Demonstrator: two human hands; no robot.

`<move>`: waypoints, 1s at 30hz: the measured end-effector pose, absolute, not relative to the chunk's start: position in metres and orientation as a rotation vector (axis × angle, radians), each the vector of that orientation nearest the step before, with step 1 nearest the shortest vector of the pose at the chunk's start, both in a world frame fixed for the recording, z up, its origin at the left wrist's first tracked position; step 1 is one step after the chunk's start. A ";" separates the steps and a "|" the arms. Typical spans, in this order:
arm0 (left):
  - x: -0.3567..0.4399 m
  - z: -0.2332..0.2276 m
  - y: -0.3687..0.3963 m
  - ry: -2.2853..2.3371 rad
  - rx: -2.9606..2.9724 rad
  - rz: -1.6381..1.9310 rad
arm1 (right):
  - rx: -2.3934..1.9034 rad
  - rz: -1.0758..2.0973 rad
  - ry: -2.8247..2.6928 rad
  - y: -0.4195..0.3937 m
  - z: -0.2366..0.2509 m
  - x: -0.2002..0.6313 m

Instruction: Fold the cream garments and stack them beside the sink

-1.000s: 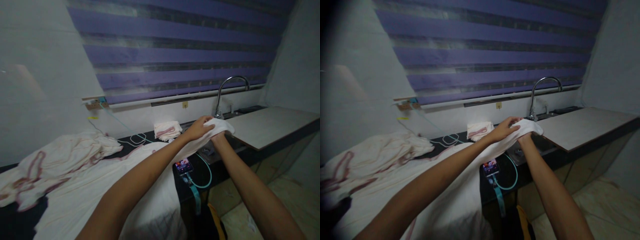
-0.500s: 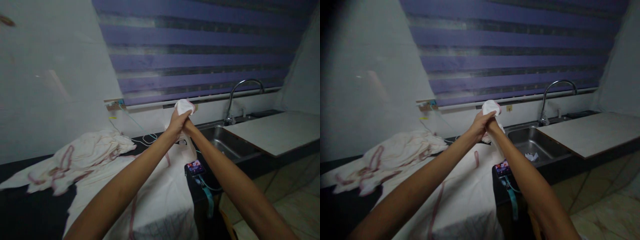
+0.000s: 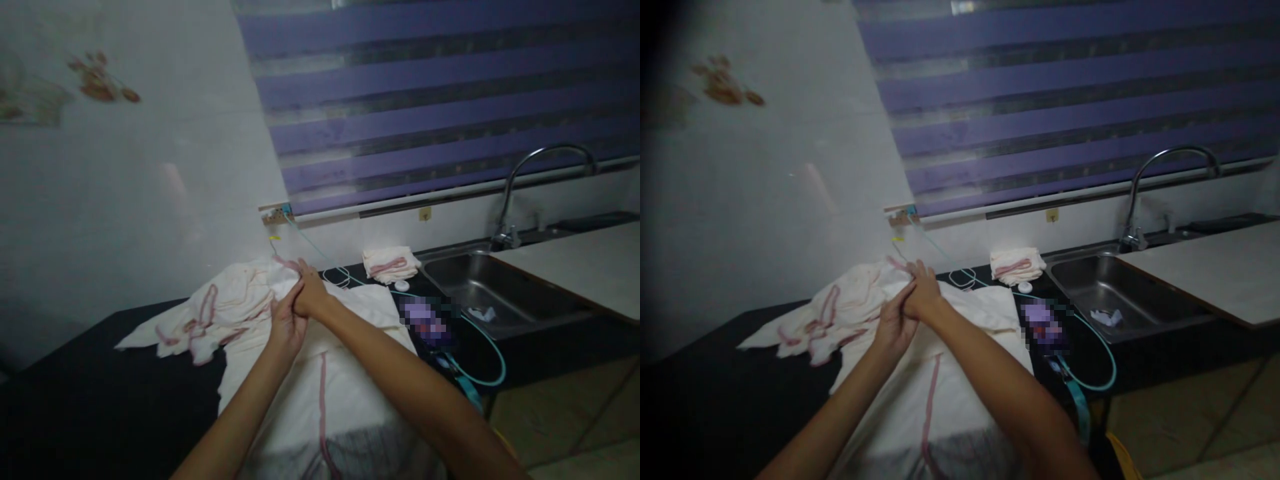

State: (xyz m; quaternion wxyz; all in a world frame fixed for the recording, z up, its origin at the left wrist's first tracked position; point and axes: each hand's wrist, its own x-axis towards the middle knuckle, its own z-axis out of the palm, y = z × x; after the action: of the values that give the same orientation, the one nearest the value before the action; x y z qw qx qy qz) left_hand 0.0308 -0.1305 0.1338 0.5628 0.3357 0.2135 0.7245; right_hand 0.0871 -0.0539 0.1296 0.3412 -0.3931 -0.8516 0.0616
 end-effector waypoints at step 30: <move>-0.068 0.049 -0.125 0.506 0.358 1.651 | -1.881 0.164 -2.003 -0.116 0.007 0.213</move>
State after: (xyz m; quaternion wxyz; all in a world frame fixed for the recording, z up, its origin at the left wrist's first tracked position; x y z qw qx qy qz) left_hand -0.0680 -0.1248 0.0488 0.6359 0.1569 0.2215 0.7225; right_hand 0.2125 -0.1161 0.0069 0.1932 -0.6706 -0.7138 0.0584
